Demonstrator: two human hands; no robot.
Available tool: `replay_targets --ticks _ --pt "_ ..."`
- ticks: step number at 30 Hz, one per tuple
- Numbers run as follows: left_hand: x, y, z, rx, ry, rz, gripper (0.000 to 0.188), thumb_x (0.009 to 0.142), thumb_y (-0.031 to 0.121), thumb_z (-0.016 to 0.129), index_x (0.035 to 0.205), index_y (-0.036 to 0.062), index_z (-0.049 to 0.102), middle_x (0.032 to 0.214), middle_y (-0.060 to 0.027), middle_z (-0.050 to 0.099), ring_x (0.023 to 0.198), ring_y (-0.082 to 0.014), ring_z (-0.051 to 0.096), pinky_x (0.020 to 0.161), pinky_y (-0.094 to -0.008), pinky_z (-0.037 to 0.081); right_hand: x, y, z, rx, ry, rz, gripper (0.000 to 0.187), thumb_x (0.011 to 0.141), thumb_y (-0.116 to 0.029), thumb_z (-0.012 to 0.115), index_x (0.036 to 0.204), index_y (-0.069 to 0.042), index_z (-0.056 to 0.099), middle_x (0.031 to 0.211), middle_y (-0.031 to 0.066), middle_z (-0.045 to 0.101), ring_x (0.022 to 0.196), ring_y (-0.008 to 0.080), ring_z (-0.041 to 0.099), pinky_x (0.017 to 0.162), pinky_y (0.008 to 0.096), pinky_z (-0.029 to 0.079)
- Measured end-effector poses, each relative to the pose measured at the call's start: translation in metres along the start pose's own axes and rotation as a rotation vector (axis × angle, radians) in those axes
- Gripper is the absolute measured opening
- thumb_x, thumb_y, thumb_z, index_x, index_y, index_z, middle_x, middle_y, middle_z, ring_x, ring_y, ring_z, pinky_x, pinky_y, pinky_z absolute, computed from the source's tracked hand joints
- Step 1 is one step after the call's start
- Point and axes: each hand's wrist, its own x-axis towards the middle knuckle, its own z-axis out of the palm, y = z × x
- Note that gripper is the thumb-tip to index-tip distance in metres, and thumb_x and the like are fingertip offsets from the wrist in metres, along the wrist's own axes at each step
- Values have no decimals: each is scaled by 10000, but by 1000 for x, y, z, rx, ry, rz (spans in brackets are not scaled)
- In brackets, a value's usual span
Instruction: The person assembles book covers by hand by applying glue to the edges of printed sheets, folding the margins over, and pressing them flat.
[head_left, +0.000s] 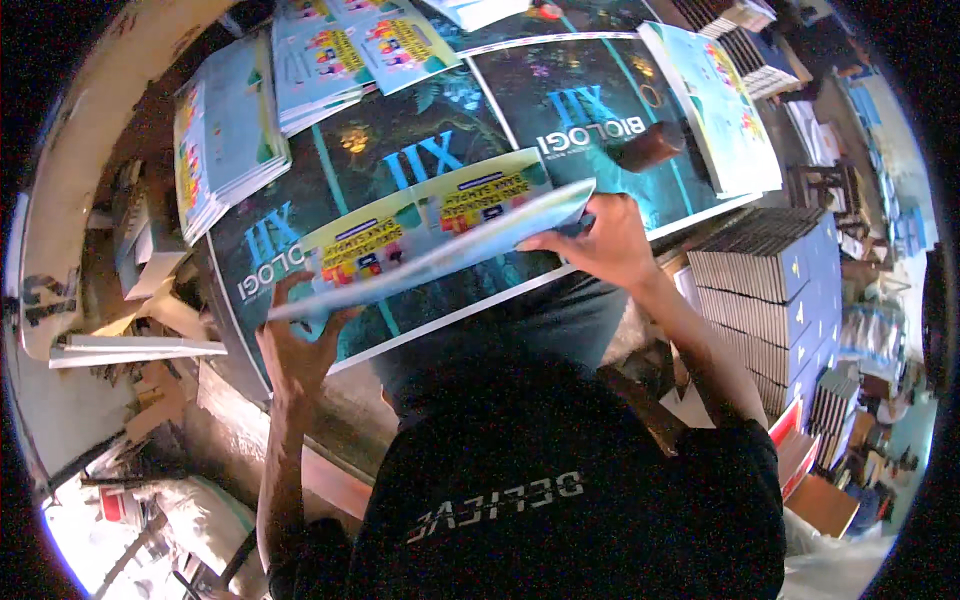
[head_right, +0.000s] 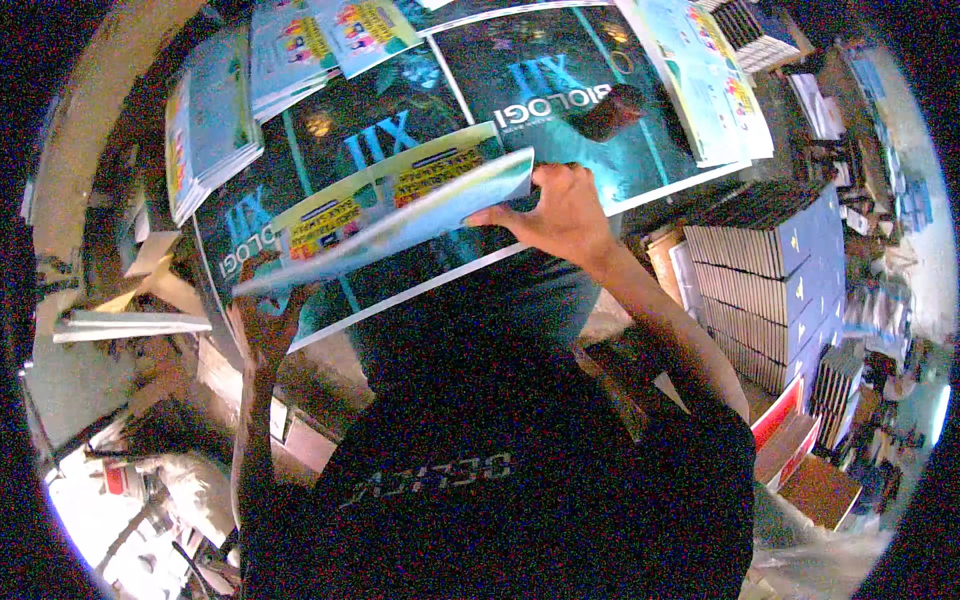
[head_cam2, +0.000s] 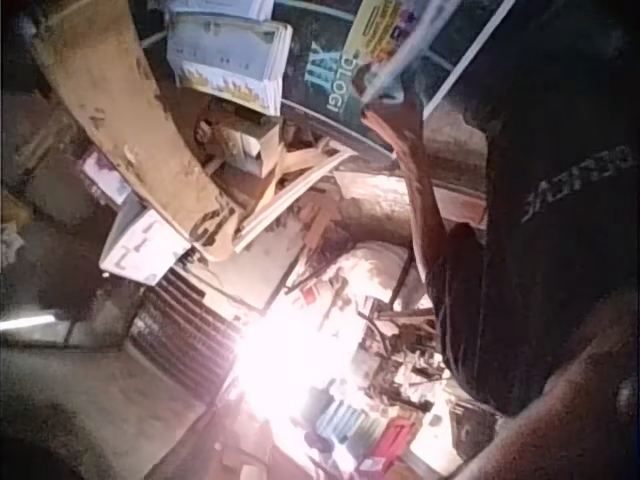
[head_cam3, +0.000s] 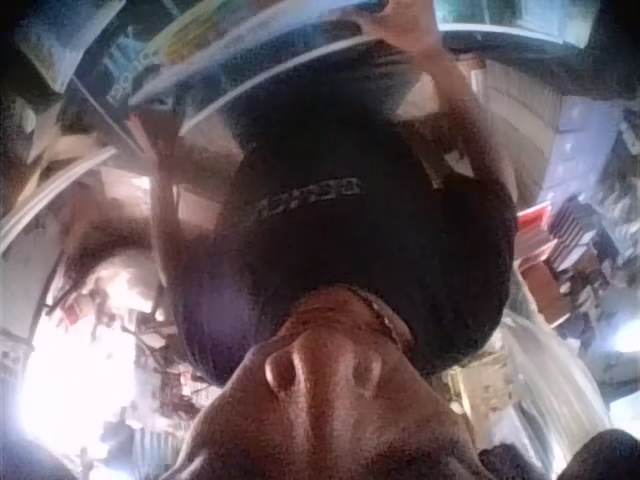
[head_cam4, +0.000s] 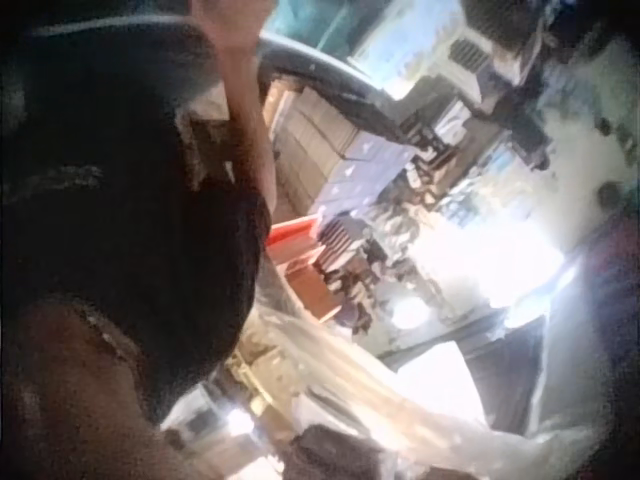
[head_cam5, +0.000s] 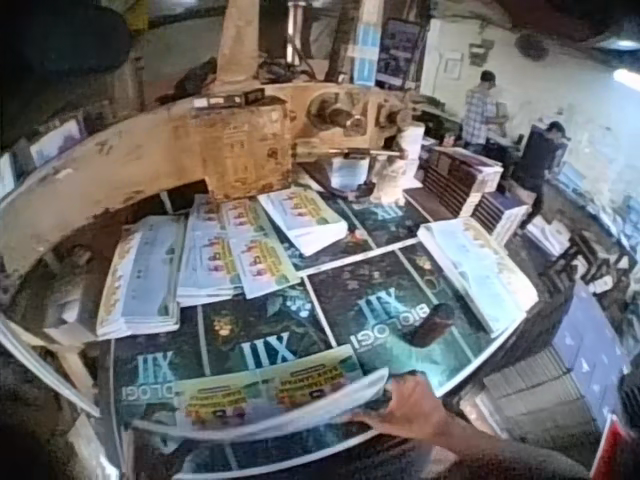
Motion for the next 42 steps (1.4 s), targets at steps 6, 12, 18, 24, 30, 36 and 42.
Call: replay_targets --ticks 6,12,18,24,30,36,42 --pt "34 2 -4 -149 -184 -142 795 703 395 886 1214 -18 439 839 -181 729 714 -234 725 589 -326 535 31 -4 -7 -57 -126 83 648 688 -458 865 1101 -9 644 942 133 743 856 241 736 804 345 561" --pt "41 5 0 77 -225 -147 917 689 386 893 1281 -36 336 817 -206 719 726 -332 724 668 -387 563 56 -6 -2 -328 -338 150 955 620 -720 759 1161 45 579 1112 291 645 1068 444 622 930 506 498" --pt "57 42 -17 291 -162 -18 1164 697 353 875 1540 65 125 1280 -298 538 1170 -392 549 977 -473 442 63 7 -2 -322 -395 169 956 601 -731 759 1091 78 625 1091 285 664 1027 428 656 903 476 530" --pt "75 101 41 182 170 429 756 908 341 668 1546 156 307 1607 -185 203 1484 -414 146 1182 -575 135 71 -3 -14 -270 -455 102 921 614 -717 753 1057 83 647 1060 292 671 1007 417 664 882 455 541" --pt "83 83 87 290 75 331 615 1003 319 440 1558 119 269 1631 -144 169 1497 -398 122 1181 -598 43 57 3 2 -205 -269 53 722 658 -553 827 1141 -39 670 1030 212 706 990 364 680 881 437 528" --pt "80 71 94 263 95 259 642 1010 326 445 1538 14 253 1633 -147 161 1516 -317 115 1187 -577 25 60 -46 -39 -290 -82 101 729 673 -525 839 1165 -32 621 1076 200 696 992 387 675 868 445 532" --pt "81 72 97 133 170 319 653 1020 344 407 1541 -1 216 1623 -192 156 1513 -322 124 1204 -530 35 85 32 -93 -542 495 107 601 822 -546 730 1074 -4 677 992 167 704 997 281 658 906 403 487"
